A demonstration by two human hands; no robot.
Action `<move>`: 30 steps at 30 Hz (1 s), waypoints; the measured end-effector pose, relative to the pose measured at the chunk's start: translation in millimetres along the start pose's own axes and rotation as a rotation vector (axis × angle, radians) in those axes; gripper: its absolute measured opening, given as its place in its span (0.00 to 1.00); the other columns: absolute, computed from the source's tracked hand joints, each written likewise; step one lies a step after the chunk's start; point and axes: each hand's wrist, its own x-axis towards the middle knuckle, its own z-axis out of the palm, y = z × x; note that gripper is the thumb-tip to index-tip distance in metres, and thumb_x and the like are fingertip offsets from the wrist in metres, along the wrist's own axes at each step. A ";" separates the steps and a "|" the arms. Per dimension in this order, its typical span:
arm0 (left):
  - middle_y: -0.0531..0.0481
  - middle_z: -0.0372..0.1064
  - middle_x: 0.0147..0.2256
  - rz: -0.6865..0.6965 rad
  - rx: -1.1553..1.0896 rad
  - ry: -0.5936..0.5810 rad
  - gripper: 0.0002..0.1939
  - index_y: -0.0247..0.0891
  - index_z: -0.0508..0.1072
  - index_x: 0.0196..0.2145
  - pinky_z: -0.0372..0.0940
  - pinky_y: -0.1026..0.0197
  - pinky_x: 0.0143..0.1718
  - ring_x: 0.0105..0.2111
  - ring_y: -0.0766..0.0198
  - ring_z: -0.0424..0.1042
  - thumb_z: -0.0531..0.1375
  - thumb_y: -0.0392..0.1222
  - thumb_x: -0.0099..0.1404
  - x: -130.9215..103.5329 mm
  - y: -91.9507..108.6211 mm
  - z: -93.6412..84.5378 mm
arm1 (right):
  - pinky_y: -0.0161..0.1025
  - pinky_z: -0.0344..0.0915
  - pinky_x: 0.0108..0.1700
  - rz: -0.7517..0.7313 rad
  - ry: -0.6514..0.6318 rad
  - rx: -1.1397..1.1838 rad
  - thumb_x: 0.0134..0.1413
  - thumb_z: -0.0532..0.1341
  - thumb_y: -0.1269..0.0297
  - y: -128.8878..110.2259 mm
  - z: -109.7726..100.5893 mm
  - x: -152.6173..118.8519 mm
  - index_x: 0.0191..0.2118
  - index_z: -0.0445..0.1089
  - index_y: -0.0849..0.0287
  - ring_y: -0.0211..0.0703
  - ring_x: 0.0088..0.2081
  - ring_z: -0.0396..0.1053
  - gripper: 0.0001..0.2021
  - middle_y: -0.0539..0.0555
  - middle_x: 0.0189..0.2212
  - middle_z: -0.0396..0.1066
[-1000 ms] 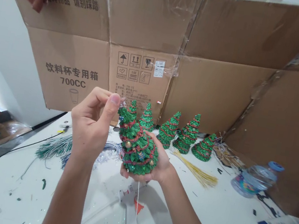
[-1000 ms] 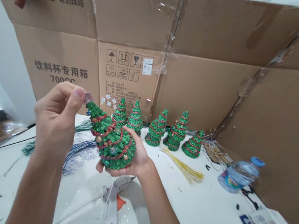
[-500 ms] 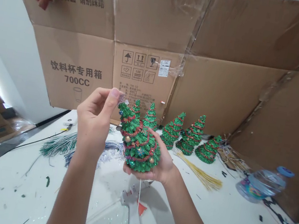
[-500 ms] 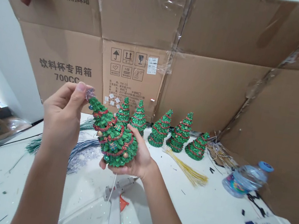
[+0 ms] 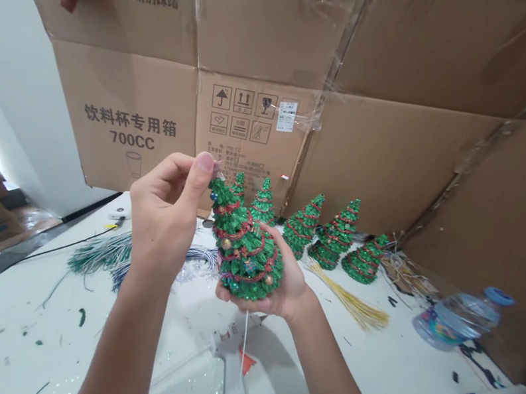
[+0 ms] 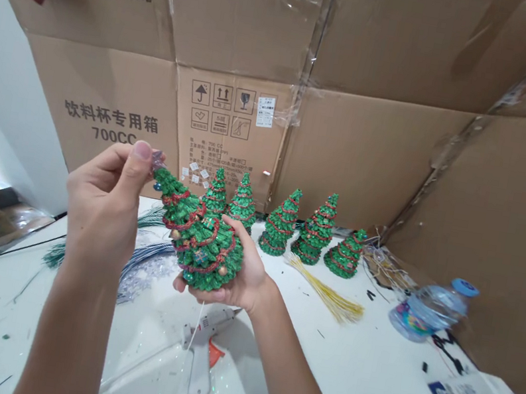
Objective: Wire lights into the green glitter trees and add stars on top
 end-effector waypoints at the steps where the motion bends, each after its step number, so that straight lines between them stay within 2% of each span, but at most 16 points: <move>1: 0.53 0.79 0.34 0.009 -0.011 0.001 0.15 0.42 0.81 0.33 0.70 0.61 0.44 0.38 0.65 0.77 0.69 0.53 0.73 -0.8 1.1 0.7 | 0.33 0.49 0.17 0.020 -0.030 0.020 0.58 0.47 0.21 -0.7 0.0 -0.8 0.48 0.71 0.58 0.38 0.16 0.58 0.42 0.63 0.33 0.83; 3: 0.53 0.78 0.34 0.016 -0.023 0.001 0.15 0.43 0.80 0.32 0.70 0.59 0.45 0.38 0.64 0.76 0.68 0.54 0.73 -2.0 2.6 2.2 | 0.34 0.50 0.17 0.065 -0.105 0.070 0.57 0.46 0.20 -2.6 -1.0 -2.0 0.48 0.70 0.57 0.37 0.15 0.58 0.42 0.65 0.37 0.84; 5: 0.52 0.77 0.34 0.012 -0.014 -0.004 0.16 0.43 0.80 0.33 0.71 0.57 0.45 0.38 0.62 0.76 0.68 0.56 0.73 -3.0 3.1 3.5 | 0.34 0.50 0.17 0.077 -0.125 0.095 0.57 0.47 0.21 -4.5 -2.5 -2.6 0.49 0.69 0.56 0.37 0.14 0.59 0.40 0.65 0.37 0.83; 12: 0.52 0.76 0.33 -0.010 -0.011 -0.003 0.17 0.44 0.80 0.32 0.72 0.56 0.45 0.38 0.61 0.76 0.70 0.58 0.71 -2.2 -3.4 6.2 | 0.32 0.48 0.17 0.067 -0.059 0.094 0.56 0.48 0.23 -6.1 -2.1 -3.3 0.47 0.70 0.57 0.38 0.15 0.60 0.39 0.62 0.33 0.81; 19: 0.52 0.75 0.32 -0.003 -0.035 0.011 0.18 0.44 0.80 0.32 0.72 0.56 0.45 0.38 0.60 0.77 0.71 0.60 0.68 0.7 -7.6 4.5 | 0.32 0.51 0.18 -0.006 0.068 0.087 0.57 0.52 0.23 -6.3 3.0 -6.6 0.46 0.73 0.57 0.44 0.24 0.67 0.38 0.60 0.31 0.78; 22: 0.51 0.75 0.32 -0.012 -0.027 0.024 0.18 0.44 0.81 0.32 0.73 0.56 0.46 0.39 0.59 0.77 0.71 0.61 0.68 0.9 -9.5 4.2 | 0.32 0.51 0.18 -0.013 0.057 0.089 0.59 0.51 0.25 -9.1 4.5 -8.7 0.47 0.72 0.58 0.41 0.21 0.64 0.38 0.61 0.32 0.79; 26: 0.50 0.76 0.34 -0.034 -0.044 0.039 0.19 0.43 0.81 0.33 0.72 0.57 0.45 0.40 0.59 0.76 0.70 0.61 0.69 0.7 -13.2 6.6 | 0.33 0.48 0.17 -0.025 0.011 0.100 0.64 0.44 0.28 -13.0 6.2 -10.8 0.50 0.71 0.59 0.39 0.15 0.61 0.38 0.62 0.30 0.80; 30: 0.51 0.76 0.34 -0.031 -0.045 0.061 0.18 0.43 0.80 0.33 0.72 0.57 0.46 0.41 0.60 0.77 0.69 0.60 0.71 -1.6 -11.8 11.6 | 0.33 0.48 0.17 -0.071 0.028 0.091 0.65 0.44 0.30 -14.5 6.7 -12.2 0.52 0.70 0.58 0.40 0.17 0.61 0.36 0.58 0.29 0.79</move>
